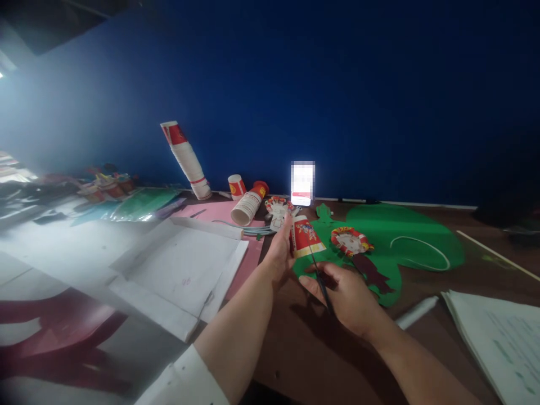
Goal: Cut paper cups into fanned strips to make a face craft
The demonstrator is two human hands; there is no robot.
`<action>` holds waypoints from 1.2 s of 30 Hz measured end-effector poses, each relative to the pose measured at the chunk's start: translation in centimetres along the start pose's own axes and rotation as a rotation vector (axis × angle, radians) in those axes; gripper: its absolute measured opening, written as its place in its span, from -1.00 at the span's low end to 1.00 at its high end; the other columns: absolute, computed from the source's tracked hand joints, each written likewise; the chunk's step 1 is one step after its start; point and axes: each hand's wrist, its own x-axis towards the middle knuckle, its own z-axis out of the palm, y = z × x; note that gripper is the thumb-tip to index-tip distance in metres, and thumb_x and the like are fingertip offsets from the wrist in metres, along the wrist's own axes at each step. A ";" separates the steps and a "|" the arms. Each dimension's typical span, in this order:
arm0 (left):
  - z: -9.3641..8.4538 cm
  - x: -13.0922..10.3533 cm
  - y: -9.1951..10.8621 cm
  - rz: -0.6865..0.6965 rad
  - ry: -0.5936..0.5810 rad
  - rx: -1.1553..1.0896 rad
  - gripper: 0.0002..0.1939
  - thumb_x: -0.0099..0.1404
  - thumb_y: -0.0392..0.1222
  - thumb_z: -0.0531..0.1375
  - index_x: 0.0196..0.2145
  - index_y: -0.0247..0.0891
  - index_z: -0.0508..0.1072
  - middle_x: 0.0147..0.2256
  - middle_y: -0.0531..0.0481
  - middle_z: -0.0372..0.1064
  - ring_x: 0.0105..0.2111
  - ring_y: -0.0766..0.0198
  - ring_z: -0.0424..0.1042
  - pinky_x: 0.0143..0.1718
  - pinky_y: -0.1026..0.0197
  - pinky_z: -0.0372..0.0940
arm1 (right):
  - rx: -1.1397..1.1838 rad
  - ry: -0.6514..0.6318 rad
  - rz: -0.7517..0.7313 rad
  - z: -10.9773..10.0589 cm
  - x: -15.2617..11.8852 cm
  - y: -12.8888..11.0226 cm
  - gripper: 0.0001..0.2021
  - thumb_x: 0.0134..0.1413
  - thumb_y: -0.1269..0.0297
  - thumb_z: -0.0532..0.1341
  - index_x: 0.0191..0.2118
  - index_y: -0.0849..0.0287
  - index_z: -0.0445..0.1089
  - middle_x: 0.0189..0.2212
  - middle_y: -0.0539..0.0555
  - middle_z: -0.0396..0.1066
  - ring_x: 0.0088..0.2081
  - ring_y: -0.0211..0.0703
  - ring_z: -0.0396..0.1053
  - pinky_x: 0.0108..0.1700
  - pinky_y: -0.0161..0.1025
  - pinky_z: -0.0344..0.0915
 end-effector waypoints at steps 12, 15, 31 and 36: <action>0.0 0.2 0.2 0.071 0.026 0.090 -0.55 0.41 0.17 0.10 -0.21 -0.30 0.53 -0.25 -0.18 0.58 -0.13 0.05 0.59 -0.04 0.00 0.48 | -0.294 0.099 0.009 0.1 -0.2 0.8 -0.73 0.01 -0.04 0.32 -0.30 0.02 0.59 -0.48 0.05 0.61 -0.41 0.00 0.50 -0.37 -0.23 0.33; 0.1 0.0 0.2 0.083 0.049 0.091 -0.55 0.41 0.18 0.12 -0.17 -0.30 0.53 -0.27 -0.17 0.58 -0.16 0.06 0.60 -0.06 0.00 0.49 | -0.291 0.102 0.012 0.1 -0.2 0.7 -0.72 0.02 -0.06 0.31 -0.32 0.03 0.58 -0.50 0.04 0.60 -0.43 -0.03 0.49 -0.39 -0.24 0.31; 0.1 0.1 0.1 0.079 0.050 0.052 -0.56 0.34 0.19 0.20 -0.20 -0.28 0.53 -0.25 -0.16 0.59 -0.16 0.05 0.60 -0.08 0.01 0.51 | -0.289 0.108 0.017 0.3 -0.3 0.9 -0.72 0.03 -0.07 0.30 -0.38 0.04 0.55 -0.52 0.03 0.57 -0.44 -0.05 0.46 -0.40 -0.25 0.29; -0.2 0.4 -0.1 0.103 0.047 0.081 -0.56 0.37 0.17 0.17 -0.18 -0.30 0.52 -0.23 -0.17 0.58 -0.12 0.03 0.59 -0.04 -0.01 0.48 | -0.281 0.083 0.013 0.2 -0.3 0.8 -0.70 0.08 -0.07 0.27 -0.40 0.05 0.53 -0.51 0.02 0.57 -0.42 -0.06 0.46 -0.40 -0.26 0.29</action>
